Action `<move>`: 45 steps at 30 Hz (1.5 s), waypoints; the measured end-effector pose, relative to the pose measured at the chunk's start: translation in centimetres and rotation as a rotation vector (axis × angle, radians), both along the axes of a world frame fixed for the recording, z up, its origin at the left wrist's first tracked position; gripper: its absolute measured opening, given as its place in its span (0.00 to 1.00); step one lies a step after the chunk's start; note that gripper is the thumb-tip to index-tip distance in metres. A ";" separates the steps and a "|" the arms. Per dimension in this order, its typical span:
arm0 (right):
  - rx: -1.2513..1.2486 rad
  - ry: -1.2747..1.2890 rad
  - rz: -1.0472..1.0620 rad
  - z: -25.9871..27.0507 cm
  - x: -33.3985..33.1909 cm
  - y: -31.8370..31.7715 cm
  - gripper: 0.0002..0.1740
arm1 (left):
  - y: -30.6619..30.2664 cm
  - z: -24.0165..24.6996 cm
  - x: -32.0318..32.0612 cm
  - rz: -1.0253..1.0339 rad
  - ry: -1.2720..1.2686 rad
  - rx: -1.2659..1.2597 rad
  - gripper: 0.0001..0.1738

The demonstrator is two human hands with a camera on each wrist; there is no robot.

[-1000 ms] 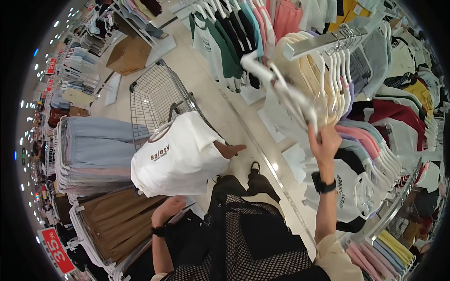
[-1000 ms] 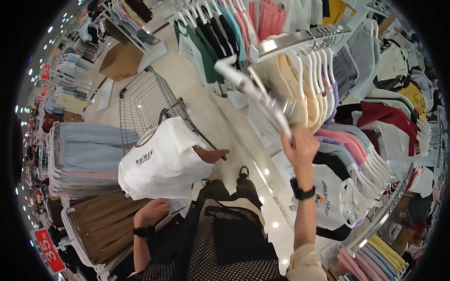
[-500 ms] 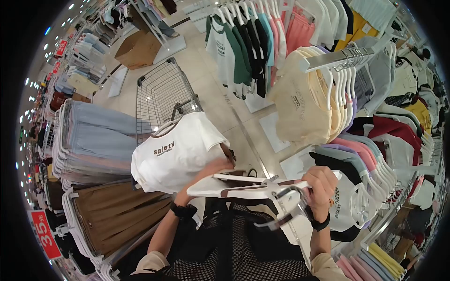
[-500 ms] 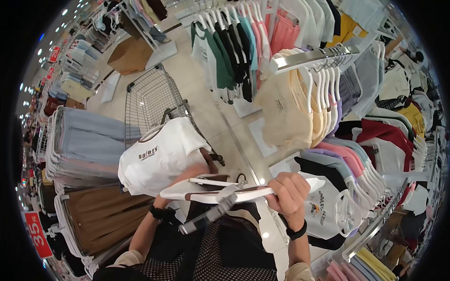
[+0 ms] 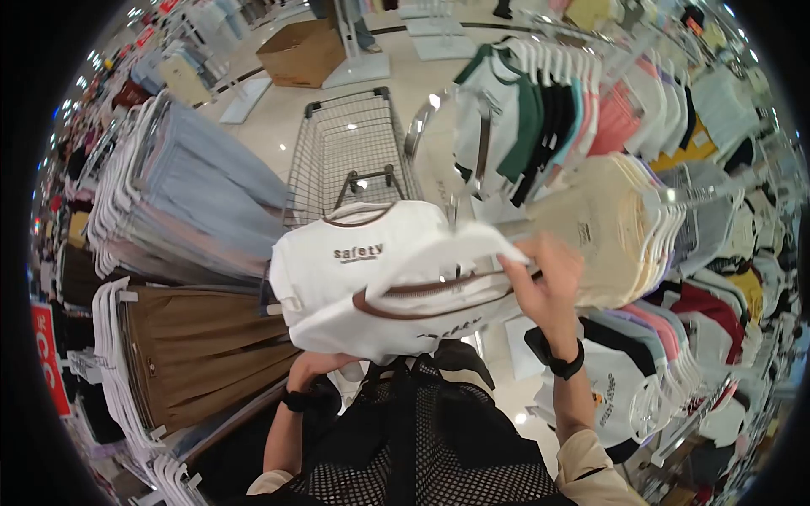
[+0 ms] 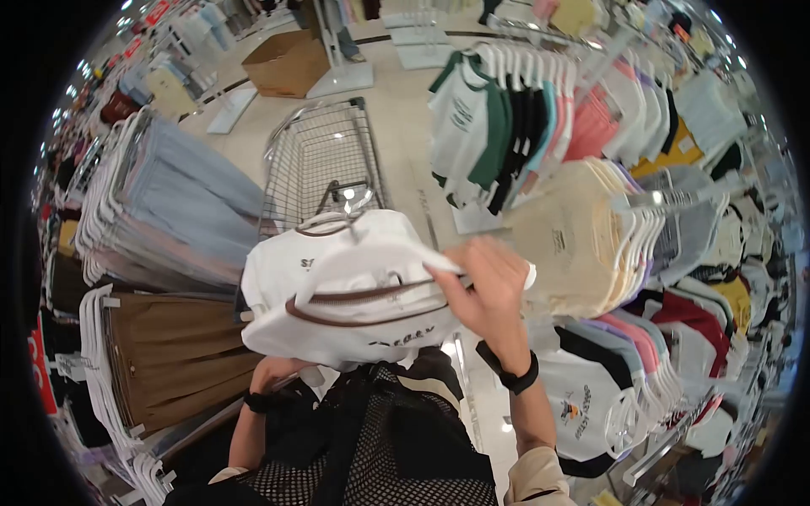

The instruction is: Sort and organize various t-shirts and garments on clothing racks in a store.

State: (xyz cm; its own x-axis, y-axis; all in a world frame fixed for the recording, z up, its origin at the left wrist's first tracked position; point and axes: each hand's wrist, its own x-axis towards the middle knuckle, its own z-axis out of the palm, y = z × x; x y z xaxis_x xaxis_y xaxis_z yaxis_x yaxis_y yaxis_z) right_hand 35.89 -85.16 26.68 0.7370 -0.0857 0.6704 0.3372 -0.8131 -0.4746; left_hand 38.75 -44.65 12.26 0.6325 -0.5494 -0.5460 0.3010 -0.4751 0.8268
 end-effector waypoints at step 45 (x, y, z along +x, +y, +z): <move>0.064 0.594 -0.440 -20.3 -4.3 2.5 0.32 | 6.6 -7.6 15.2 0.316 -0.457 0.271 0.38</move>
State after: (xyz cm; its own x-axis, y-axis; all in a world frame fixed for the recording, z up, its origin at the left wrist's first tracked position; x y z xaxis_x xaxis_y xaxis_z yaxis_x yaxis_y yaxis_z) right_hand 31.58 -82.63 6.40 0.8627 -0.4818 0.1534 -0.3413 -0.7788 -0.5263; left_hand 53.95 -38.04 4.66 0.9450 -0.1775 -0.2748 0.1046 -0.6319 0.7679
